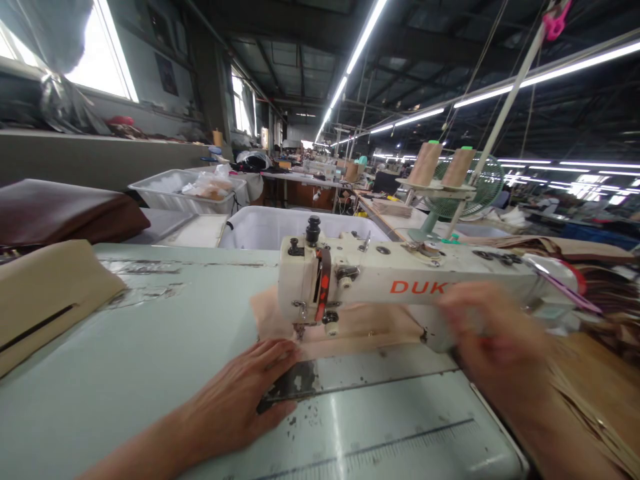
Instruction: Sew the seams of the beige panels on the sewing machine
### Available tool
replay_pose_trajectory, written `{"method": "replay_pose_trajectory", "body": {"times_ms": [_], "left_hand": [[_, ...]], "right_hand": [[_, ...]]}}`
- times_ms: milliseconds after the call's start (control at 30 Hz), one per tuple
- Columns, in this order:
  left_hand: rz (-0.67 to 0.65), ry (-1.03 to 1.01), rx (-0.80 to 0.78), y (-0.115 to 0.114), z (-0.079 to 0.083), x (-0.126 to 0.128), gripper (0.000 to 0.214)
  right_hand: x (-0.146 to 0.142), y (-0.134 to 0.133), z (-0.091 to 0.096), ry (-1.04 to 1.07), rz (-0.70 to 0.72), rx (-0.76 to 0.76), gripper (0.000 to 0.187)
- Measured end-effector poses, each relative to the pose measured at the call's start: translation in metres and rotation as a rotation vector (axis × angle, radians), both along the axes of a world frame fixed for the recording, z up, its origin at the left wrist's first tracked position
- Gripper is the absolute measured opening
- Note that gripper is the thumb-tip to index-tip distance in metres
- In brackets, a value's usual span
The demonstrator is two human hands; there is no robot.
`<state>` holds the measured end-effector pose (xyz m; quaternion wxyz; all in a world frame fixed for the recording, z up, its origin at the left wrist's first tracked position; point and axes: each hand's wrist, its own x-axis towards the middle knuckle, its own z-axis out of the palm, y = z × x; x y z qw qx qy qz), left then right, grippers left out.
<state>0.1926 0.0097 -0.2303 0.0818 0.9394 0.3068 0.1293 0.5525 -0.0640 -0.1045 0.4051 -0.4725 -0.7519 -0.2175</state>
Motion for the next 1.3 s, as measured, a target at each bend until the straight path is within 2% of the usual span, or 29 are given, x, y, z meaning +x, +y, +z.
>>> {"method": "replay_pose_trajectory", "body": {"times_ms": [33,67,133,200,300,433,567,767,1000,1200,1300], "left_hand": [[-0.003,-0.006,0.003,-0.001,0.001,0.001,0.057],[-0.007,-0.016,0.009,-0.001,0.003,0.002,0.057],[-0.014,-0.035,0.011,-0.003,0.006,0.003,0.059],[-0.014,-0.041,0.003,-0.004,0.009,0.004,0.064],[0.000,-0.041,-0.002,-0.004,0.008,0.003,0.068],[0.020,-0.034,0.027,0.000,-0.003,-0.002,0.067],[0.039,-0.026,0.043,0.004,-0.013,-0.006,0.068],[0.031,-0.057,0.024,0.010,-0.011,-0.004,0.075],[0.019,-0.091,0.055,0.014,-0.013,-0.004,0.073],[0.010,-0.040,0.018,0.013,-0.005,0.000,0.070],[0.014,-0.018,0.004,0.014,-0.002,0.001,0.068]], "right_hand": [[-0.039,0.007,-0.022,-0.042,0.188,-0.183,0.013],[-0.072,0.016,-0.045,-0.091,0.298,-0.349,0.010],[-0.112,0.036,-0.086,-0.138,0.328,-0.489,0.016],[-0.123,0.054,-0.115,-0.190,0.321,-0.529,0.021],[-0.115,0.068,-0.135,-0.212,0.315,-0.520,0.025],[-0.110,0.072,-0.138,-0.131,0.369,-0.506,0.024],[-0.112,0.077,-0.142,-0.148,0.405,-0.490,0.024],[-0.110,0.081,-0.150,-0.175,0.328,-0.498,0.030],[-0.111,0.083,-0.151,-0.162,0.311,-0.524,0.026],[-0.112,0.078,-0.137,-0.127,0.310,-0.583,0.025],[-0.106,0.077,-0.124,-0.138,0.236,-0.628,0.020]]}}
